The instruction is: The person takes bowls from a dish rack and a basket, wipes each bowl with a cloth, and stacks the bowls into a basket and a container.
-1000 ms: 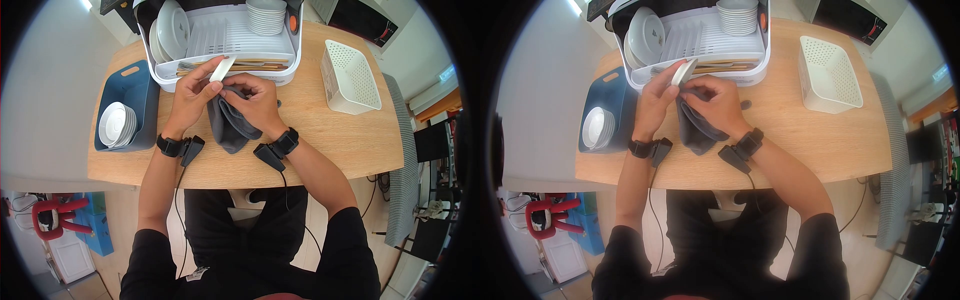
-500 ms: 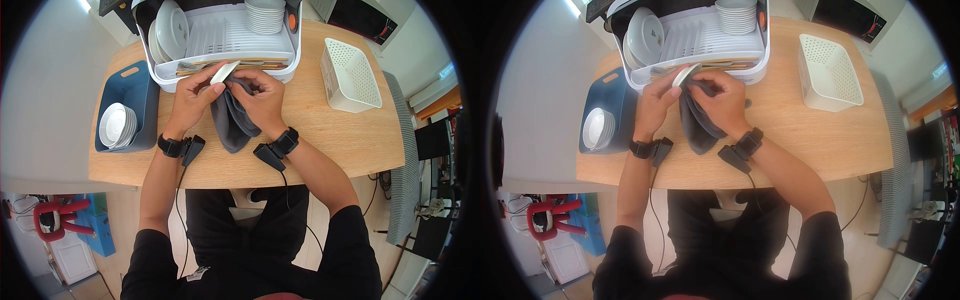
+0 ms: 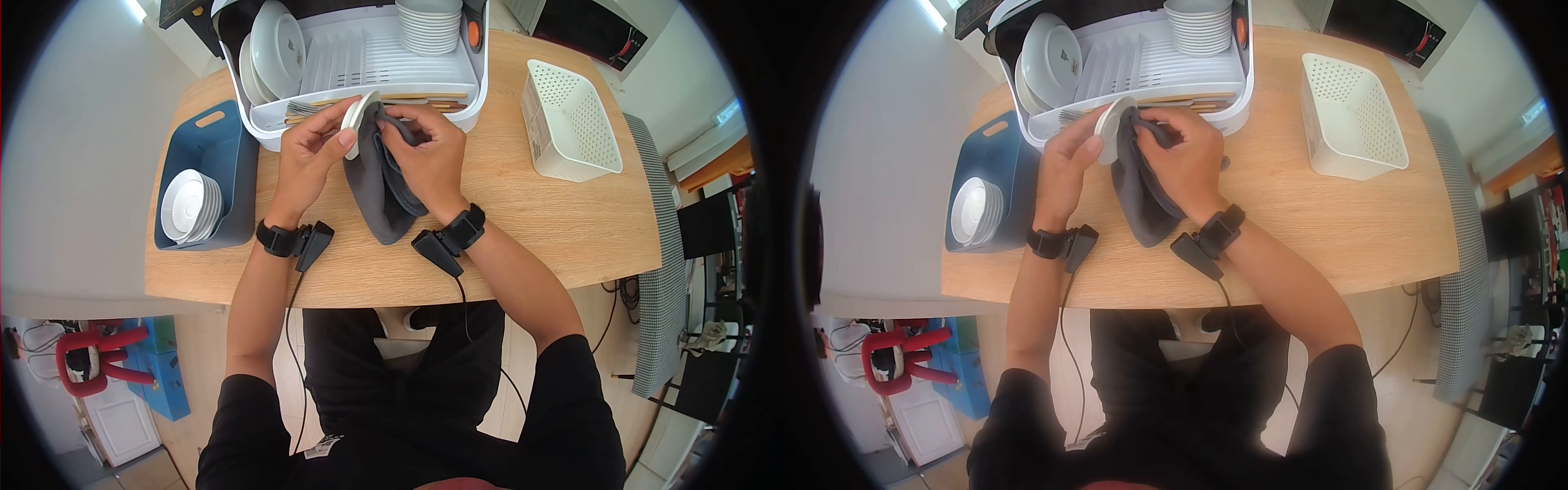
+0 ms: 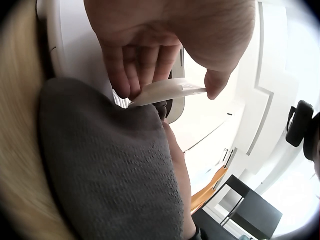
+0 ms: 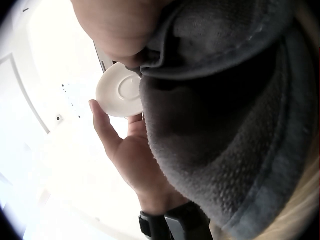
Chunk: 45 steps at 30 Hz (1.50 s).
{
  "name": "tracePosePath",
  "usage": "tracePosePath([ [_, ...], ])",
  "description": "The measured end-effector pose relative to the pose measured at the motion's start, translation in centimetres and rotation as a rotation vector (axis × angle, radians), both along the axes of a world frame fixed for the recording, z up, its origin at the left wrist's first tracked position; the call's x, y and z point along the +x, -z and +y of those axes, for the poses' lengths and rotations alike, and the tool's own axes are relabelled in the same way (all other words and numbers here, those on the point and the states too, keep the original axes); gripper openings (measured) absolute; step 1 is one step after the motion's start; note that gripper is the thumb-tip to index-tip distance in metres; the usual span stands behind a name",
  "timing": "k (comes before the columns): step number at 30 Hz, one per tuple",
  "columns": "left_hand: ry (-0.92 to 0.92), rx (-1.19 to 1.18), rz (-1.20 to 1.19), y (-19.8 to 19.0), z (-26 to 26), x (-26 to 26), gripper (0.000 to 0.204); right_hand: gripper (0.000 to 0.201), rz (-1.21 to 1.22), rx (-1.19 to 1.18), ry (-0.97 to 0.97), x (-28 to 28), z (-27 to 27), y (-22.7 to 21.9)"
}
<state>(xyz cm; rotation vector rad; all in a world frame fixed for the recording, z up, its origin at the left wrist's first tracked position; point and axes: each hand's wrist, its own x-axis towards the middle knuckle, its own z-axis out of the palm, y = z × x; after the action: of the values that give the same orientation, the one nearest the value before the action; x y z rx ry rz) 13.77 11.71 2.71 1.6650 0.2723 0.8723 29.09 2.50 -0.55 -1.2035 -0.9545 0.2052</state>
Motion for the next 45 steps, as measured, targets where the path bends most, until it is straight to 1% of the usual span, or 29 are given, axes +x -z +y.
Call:
tracePosePath([
  [1,0.001,0.0,0.001,-0.03,-0.05,-0.01,0.051,0.019,-0.052,-0.009,0.022,-0.01,0.0,-0.05],
  [5,-0.031,0.01,0.03,-0.07,-0.12,0.02,0.053,0.019,-0.089,-0.012,0.008,-0.03,0.01,-0.09],
  [8,-0.047,0.024,0.0,0.01,-0.06,0.11,0.055,0.025,-0.153,-0.005,0.001,-0.14,0.04,-0.24],
  [10,-0.057,0.038,-0.023,0.1,0.03,0.16,0.056,0.032,-0.253,0.013,0.013,-0.34,-0.29,-0.82],
  [11,-0.066,0.025,-0.033,0.17,0.15,0.12,0.056,0.032,-0.252,0.013,0.014,-0.28,-0.34,-0.81],
  [13,-0.075,0.013,-0.042,0.24,0.26,0.05,0.057,0.04,-0.273,-0.046,-0.059,-0.16,-0.48,-0.79],
  [15,-0.08,-0.038,-0.075,0.25,0.3,0.01,0.056,0.039,-0.287,-0.044,-0.066,-0.12,-0.3,-0.41],
  [17,-0.083,-0.043,-0.081,0.48,0.49,0.03,0.056,0.038,-0.302,-0.042,-0.073,-0.07,-0.35,-0.36],
  [19,-0.086,-0.047,-0.088,0.45,0.52,0.07,0.056,0.036,-0.291,-0.087,-0.135,-0.13,-0.6,-0.61],
  [20,-0.102,-0.014,-0.067,0.31,0.44,0.07,0.056,0.036,-0.291,-0.087,-0.134,-0.13,-0.54,-0.51],
  [22,-0.117,0.018,-0.047,0.25,0.38,0.05,0.056,0.033,-0.328,0.031,-0.169,-0.18,-0.36,-0.21],
  [23,-0.102,0.006,-0.039,0.25,0.42,-0.01,0.055,0.033,-0.328,0.031,-0.168,-0.21,-0.39,-0.24],
  [29,-0.044,0.036,-0.05,0.14,0.23,0.15,0.055,0.031,-0.343,0.148,-0.136,-0.34,-0.46,-0.45],
  [31,-0.039,0.038,-0.05,0.01,0.01,0.13,0.054,0.027,-0.313,0.171,-0.07,-0.37,-0.48,-0.6],
  [32,-0.044,0.042,-0.02,-0.09,-0.11,0.09,0.053,0.027,-0.313,0.171,-0.073,-0.37,-0.46,-0.63],
  [34,-0.05,0.043,0.009,-0.09,-0.18,0.0,0.051,0.027,-0.286,0.182,0.027,-0.34,-0.46,-0.68],
  [37,-0.04,0.068,0.019,-0.01,-0.04,-0.06,0.046,0.027,-0.244,0.154,0.061,-0.15,-0.27,-0.5],
  [40,-0.061,0.033,0.057,-0.1,0.26,-0.49,0.043,0.027,-0.252,0.116,0.064,-0.2,-0.4,-0.87],
  [45,-0.093,0.033,0.009,-0.3,-0.02,-0.25,0.039,0.027,-0.226,0.074,0.042,-0.07,-0.25,-0.5],
])
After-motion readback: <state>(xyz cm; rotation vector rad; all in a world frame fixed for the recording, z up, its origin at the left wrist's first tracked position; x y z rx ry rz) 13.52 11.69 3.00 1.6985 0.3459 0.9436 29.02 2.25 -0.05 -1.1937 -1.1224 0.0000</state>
